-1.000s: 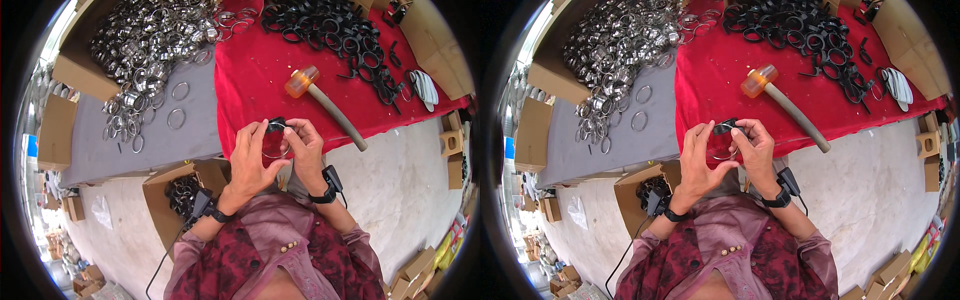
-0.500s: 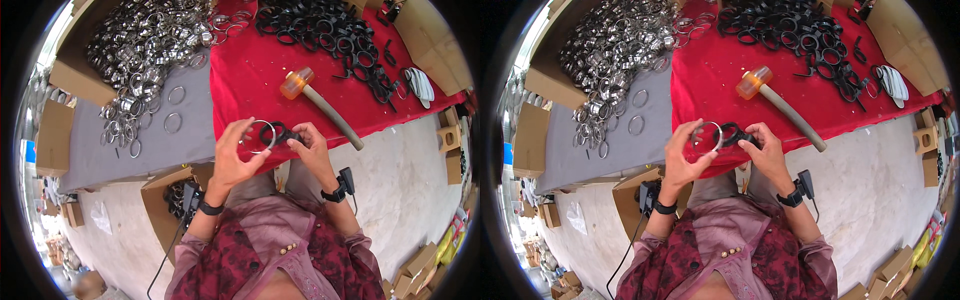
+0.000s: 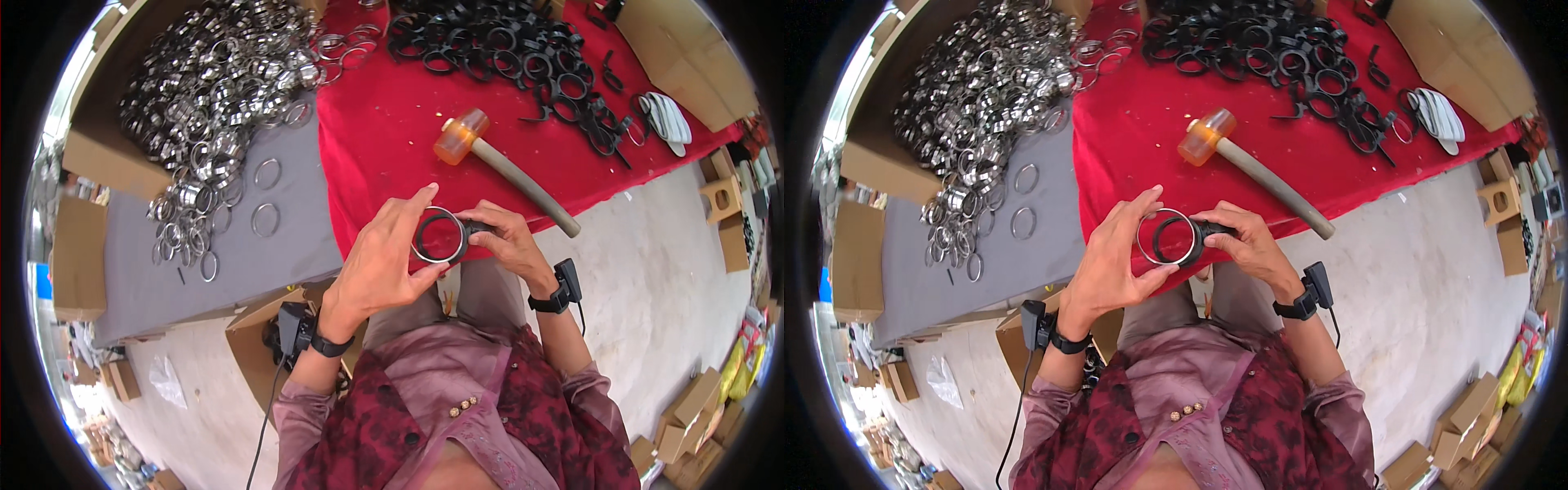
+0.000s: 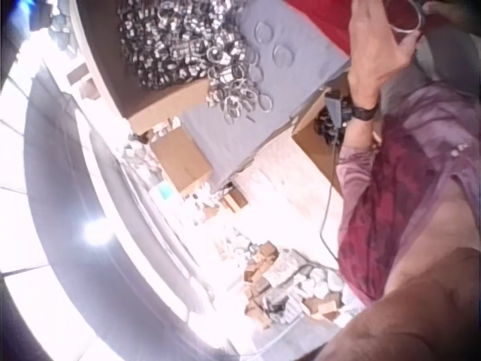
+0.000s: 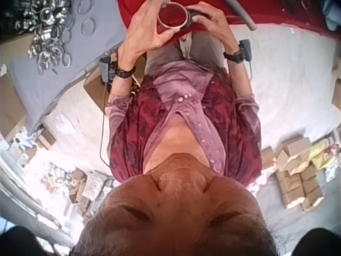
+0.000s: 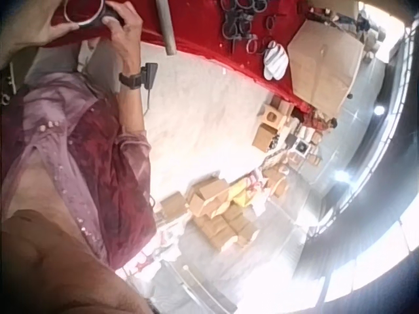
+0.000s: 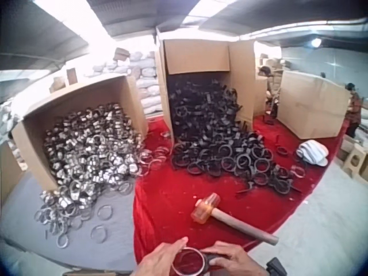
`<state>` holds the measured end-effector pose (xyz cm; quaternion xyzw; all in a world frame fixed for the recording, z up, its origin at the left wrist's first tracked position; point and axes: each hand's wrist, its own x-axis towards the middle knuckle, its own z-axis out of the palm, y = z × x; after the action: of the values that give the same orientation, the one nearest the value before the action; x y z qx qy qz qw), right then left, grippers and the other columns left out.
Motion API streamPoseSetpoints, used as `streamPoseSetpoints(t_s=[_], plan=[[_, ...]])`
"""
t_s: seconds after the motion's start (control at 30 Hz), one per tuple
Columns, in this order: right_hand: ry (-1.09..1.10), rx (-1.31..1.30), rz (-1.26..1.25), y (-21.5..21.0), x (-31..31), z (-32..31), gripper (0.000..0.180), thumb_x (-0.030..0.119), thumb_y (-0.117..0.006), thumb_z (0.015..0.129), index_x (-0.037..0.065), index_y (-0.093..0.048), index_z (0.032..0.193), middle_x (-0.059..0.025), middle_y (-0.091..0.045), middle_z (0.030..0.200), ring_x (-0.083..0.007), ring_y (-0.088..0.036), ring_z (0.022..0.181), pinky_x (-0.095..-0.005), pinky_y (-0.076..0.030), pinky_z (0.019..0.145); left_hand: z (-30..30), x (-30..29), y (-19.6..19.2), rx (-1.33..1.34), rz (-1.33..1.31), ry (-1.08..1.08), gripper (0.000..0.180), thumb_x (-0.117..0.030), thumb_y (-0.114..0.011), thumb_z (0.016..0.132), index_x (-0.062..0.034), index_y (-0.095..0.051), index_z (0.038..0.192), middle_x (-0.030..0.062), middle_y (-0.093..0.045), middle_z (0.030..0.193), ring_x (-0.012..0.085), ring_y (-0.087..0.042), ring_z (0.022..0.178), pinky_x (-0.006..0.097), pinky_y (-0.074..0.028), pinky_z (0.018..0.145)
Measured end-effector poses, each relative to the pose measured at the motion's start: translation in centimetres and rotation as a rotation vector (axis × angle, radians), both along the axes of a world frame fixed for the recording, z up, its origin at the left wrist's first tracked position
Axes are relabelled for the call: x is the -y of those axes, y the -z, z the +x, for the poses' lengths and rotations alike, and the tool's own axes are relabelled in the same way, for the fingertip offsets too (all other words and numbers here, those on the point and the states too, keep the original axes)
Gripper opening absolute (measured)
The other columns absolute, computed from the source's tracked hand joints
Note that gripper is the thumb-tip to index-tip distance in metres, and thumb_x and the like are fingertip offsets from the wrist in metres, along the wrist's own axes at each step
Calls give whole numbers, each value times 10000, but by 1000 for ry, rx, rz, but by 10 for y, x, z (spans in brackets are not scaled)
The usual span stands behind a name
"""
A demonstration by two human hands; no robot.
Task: Assembling metal rings into black plastic components using a mallet on a workbench.
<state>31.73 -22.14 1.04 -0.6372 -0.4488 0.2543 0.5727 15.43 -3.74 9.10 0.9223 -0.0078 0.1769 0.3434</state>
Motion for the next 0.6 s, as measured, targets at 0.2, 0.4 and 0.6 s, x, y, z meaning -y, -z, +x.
streamPoseSetpoints(t_s=[0.2, 0.4, 0.6], plan=[[-70, -283, 139, -3, 24, 1, 368, 91, -734, 897, 1, -692, 1251, -22, -601, 1009, -113, -568, 938, -265, -470, 848, 8, 27, -16, 22, 30, 39, 980, -174, -903, 648, 22, -419, 1477, 210, -634, 1161, 368, -622, 1006, 444, -526, 860], [-67, -322, 233, 10, 38, 2, 392, 156, -756, 885, -4, -697, 1238, -58, -634, 1048, -151, -593, 993, -280, -485, 864, 13, 49, -13, 81, 117, 37, 984, -211, -908, 631, 20, -440, 1465, 185, -622, 1140, 348, -615, 968, 440, -528, 827], [-82, -235, 252, 6, 44, 3, 399, 173, -757, 870, -8, -703, 1222, -84, -651, 1058, -181, -590, 1004, -302, -485, 872, 13, 62, -15, 75, 133, 19, 984, -232, -907, 624, 12, -451, 1461, 178, -617, 1121, 347, -608, 982, 435, -528, 812]])
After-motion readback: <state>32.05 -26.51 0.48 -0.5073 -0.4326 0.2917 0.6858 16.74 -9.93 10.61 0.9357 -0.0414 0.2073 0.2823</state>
